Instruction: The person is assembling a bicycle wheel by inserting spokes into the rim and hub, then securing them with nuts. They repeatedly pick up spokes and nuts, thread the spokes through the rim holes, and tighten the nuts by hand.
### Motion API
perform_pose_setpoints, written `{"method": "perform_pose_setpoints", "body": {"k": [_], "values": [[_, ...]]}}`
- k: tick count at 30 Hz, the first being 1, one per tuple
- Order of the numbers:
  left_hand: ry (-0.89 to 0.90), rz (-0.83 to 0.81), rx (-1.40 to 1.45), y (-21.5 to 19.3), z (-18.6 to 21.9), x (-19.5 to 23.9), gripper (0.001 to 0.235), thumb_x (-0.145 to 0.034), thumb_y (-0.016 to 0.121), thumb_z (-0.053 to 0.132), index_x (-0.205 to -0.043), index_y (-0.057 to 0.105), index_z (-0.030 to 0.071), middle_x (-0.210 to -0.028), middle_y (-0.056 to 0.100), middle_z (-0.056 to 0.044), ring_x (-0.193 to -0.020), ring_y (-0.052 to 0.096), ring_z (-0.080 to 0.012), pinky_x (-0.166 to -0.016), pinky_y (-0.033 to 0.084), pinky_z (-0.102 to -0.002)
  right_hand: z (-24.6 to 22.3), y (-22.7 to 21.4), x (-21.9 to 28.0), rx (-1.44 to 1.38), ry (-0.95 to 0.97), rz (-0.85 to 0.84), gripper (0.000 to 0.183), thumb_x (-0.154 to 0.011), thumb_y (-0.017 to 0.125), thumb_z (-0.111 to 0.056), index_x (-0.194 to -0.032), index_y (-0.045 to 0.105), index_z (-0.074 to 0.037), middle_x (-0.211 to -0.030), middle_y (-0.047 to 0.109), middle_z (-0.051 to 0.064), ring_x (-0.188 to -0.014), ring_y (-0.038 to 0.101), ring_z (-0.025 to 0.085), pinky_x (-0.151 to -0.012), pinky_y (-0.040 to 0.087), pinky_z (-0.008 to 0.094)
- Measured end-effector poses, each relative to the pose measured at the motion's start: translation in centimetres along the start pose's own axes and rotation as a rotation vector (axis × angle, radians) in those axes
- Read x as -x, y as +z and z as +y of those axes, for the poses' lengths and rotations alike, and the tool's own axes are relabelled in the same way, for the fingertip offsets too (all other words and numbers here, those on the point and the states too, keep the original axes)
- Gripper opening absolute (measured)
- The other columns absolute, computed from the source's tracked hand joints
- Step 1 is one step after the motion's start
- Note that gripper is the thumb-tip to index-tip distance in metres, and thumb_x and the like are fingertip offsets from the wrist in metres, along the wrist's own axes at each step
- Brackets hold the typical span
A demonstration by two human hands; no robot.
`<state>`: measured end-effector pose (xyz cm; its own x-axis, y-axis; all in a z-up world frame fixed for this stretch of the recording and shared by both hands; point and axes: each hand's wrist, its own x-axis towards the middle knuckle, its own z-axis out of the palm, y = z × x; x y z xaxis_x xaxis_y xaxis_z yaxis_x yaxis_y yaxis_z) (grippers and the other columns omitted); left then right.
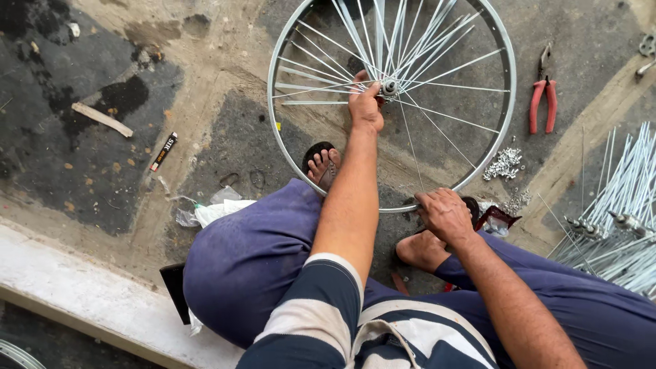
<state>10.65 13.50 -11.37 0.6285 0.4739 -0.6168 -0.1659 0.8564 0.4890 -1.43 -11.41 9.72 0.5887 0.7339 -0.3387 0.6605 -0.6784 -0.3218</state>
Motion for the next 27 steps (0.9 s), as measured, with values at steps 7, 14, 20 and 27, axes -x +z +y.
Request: {"method": "perform_pose_setpoints", "body": {"k": [7, 14, 20, 27], "values": [[0.167, 0.451, -0.196, 2.7, -0.5, 2.2, 0.041, -0.085, 0.075, -0.003, -0.113, 0.046, 0.004, -0.103, 0.062, -0.009, -0.087, 0.065, -0.0174, -0.072, 0.056, -0.033, 0.8, 1.6, 0.7, -0.094, 0.068, -0.002, 0.043, -0.084, 0.074, -0.022, -0.125, 0.067, -0.01, -0.11, 0.074, 0.009, -0.11, 0.067, 0.029, -0.118, 0.041, 0.045], [0.129, 0.437, -0.118, 2.1, 1.6, 4.6, 0.02, -0.094, 0.074, 0.015, -0.106, 0.061, 0.005, -0.092, 0.069, -0.003, -0.077, 0.065, -0.0119, -0.065, 0.053, -0.028, 1.7, 2.1, 0.6, -0.084, 0.055, 0.008, 0.046, -0.084, 0.074, -0.021, -0.128, 0.066, -0.011, -0.112, 0.074, 0.01, -0.112, 0.066, 0.031, -0.117, 0.04, 0.046], [0.227, 0.566, -0.469, 1.6, 1.6, 6.6, 0.048, -0.101, 0.069, 0.038, -0.131, 0.061, 0.001, -0.105, 0.072, -0.013, -0.093, 0.067, -0.0212, -0.081, 0.052, -0.036, 2.3, 2.7, 0.9, -0.127, 0.062, 0.038, 0.046, -0.083, 0.077, -0.024, -0.126, 0.068, -0.013, -0.113, 0.074, 0.01, -0.115, 0.065, 0.031, -0.117, 0.041, 0.045], [-0.246, 0.34, -0.733, -0.2, -1.3, 15.5, 0.041, -0.095, 0.058, 0.023, -0.124, 0.065, -0.004, -0.099, 0.073, -0.03, -0.077, 0.07, -0.0409, -0.068, 0.045, -0.053, 2.1, 1.8, 0.9, -0.122, 0.103, 0.063, 0.048, -0.081, 0.079, -0.027, -0.127, 0.069, -0.015, -0.109, 0.075, 0.009, -0.111, 0.067, 0.029, -0.112, 0.042, 0.046]]}}
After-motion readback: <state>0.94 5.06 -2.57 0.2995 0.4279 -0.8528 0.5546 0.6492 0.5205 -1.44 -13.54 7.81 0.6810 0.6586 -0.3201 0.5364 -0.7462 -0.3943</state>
